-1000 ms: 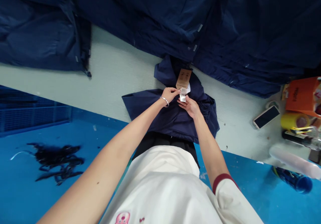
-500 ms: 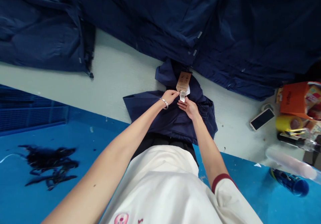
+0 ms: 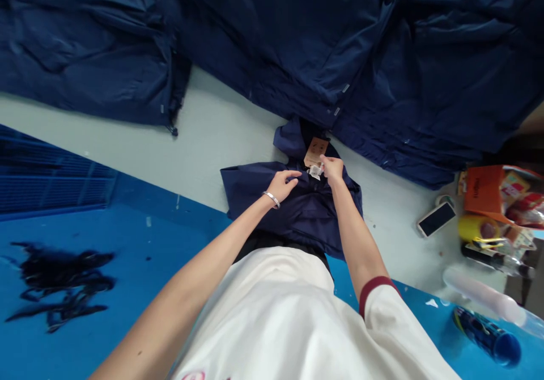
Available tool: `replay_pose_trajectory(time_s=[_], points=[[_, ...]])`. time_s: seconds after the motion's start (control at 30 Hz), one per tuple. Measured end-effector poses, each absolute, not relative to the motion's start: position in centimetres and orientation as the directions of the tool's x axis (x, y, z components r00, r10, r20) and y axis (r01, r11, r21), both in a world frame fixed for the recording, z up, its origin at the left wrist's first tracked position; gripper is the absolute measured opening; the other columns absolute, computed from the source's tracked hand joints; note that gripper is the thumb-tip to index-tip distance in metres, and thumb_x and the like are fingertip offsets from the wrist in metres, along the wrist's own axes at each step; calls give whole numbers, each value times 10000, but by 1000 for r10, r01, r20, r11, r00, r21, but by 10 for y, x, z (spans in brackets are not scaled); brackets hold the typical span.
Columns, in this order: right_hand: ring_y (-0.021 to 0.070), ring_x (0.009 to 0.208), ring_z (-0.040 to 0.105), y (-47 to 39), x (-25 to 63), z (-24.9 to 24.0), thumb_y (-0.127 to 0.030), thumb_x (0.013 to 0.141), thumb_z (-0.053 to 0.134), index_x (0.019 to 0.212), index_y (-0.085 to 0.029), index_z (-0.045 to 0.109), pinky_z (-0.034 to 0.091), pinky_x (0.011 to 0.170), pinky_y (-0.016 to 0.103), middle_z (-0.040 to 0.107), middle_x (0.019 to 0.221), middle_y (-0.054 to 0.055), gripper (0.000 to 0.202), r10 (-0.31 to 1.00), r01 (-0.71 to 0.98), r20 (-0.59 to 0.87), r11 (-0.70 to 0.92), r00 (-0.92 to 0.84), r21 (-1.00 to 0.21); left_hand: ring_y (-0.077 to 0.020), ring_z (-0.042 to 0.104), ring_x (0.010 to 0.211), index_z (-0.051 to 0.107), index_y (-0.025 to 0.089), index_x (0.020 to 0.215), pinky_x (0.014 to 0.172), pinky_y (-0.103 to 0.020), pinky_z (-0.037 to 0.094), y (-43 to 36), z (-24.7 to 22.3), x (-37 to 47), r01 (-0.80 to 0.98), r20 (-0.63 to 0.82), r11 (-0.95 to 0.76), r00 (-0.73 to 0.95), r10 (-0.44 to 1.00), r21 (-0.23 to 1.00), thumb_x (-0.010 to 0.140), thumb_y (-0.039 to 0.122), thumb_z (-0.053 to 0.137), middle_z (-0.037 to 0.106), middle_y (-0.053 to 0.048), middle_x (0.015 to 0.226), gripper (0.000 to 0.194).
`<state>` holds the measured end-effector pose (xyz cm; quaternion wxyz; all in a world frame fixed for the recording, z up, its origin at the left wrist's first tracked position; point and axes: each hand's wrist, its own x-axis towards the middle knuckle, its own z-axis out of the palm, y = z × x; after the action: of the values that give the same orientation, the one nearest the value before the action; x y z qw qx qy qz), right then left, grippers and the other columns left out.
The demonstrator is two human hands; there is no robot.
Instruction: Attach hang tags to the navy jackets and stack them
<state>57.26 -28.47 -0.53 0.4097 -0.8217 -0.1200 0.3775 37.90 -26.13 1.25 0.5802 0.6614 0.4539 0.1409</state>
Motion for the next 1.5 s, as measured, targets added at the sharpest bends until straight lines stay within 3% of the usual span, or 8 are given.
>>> replay_pose_trajectory(time_s=[0.13, 0.33, 0.47, 0.57, 0.87, 1.07, 1.37, 1.5], points=[[91, 387, 425, -273, 572, 4, -248, 672, 671, 719, -111, 688, 349, 405, 207, 464, 383, -57, 146, 505, -170, -568, -632, 649, -756, -217, 639, 974, 705, 151, 933, 928, -380, 472, -275, 13, 376, 312, -472, 356, 529, 705, 881, 725, 252, 647, 709, -99, 1025, 238], [90, 377, 440, -289, 570, 36, -246, 711, 629, 816, -149, 666, 367, 405, 207, 560, 448, -40, 148, 611, -287, -487, -400, 624, -870, -173, 662, 837, 686, 141, 941, 862, -348, 492, -274, 22, 372, 174, -638, 651, 489, 595, 739, 718, 368, 696, 714, -102, 948, 318], [128, 571, 604, -321, 553, 43, -219, 689, 605, 790, -187, 668, 499, 569, 244, 683, 659, 2, 124, 669, -327, -435, -290, 603, -900, -157, 664, 805, 685, 145, 920, 805, -307, 508, -270, 33, 369, 102, -715, 782, 492, 497, 614, 818, 468, 593, 709, -107, 946, 351], [127, 644, 617, -343, 539, 34, -183, 662, 557, 687, -188, 664, 519, 658, 254, 681, 689, -13, 110, 656, -342, -433, -272, 617, -899, -171, 667, 798, 688, 129, 884, 769, -310, 519, -272, 36, 367, 92, -752, 855, 529, 393, 511, 852, 512, 536, 711, -122, 906, 413], [119, 666, 605, -367, 524, 19, -165, 621, 605, 750, -187, 654, 503, 656, 234, 674, 713, -25, 141, 666, -336, -402, -234, 629, -912, -158, 663, 738, 716, 125, 834, 808, -325, 516, -297, 26, 367, 190, -733, 780, 524, 432, 596, 533, 355, 845, 723, -85, 832, 400], [100, 653, 614, -355, 544, 10, -138, 674, 549, 867, -185, 602, 498, 661, 224, 681, 788, -6, 207, 531, -322, -417, -266, 738, -909, -181, 672, 748, 714, 124, 826, 803, -343, 529, -303, 19, 364, 191, -727, 756, 493, 477, 626, 490, 383, 850, 727, -84, 830, 445], [145, 785, 614, -312, 575, -30, -94, 582, 580, 737, -186, 607, 475, 819, 279, 645, 731, -3, 182, 447, -103, -367, -512, 816, -853, -173, 660, 655, 678, 143, 709, 716, -326, 540, -304, -1, 346, 259, -783, 748, 340, 521, 610, 492, 317, 826, 699, -39, 669, 315], [156, 783, 617, -300, 575, -37, -127, 574, 620, 741, -197, 581, 489, 785, 282, 634, 712, -10, 185, 401, -133, -380, -522, 833, -843, -144, 629, 594, 663, 138, 663, 644, -276, 511, -307, -9, 340, 326, -789, 720, 310, 531, 613, 502, 294, 801, 668, -24, 603, 263]])
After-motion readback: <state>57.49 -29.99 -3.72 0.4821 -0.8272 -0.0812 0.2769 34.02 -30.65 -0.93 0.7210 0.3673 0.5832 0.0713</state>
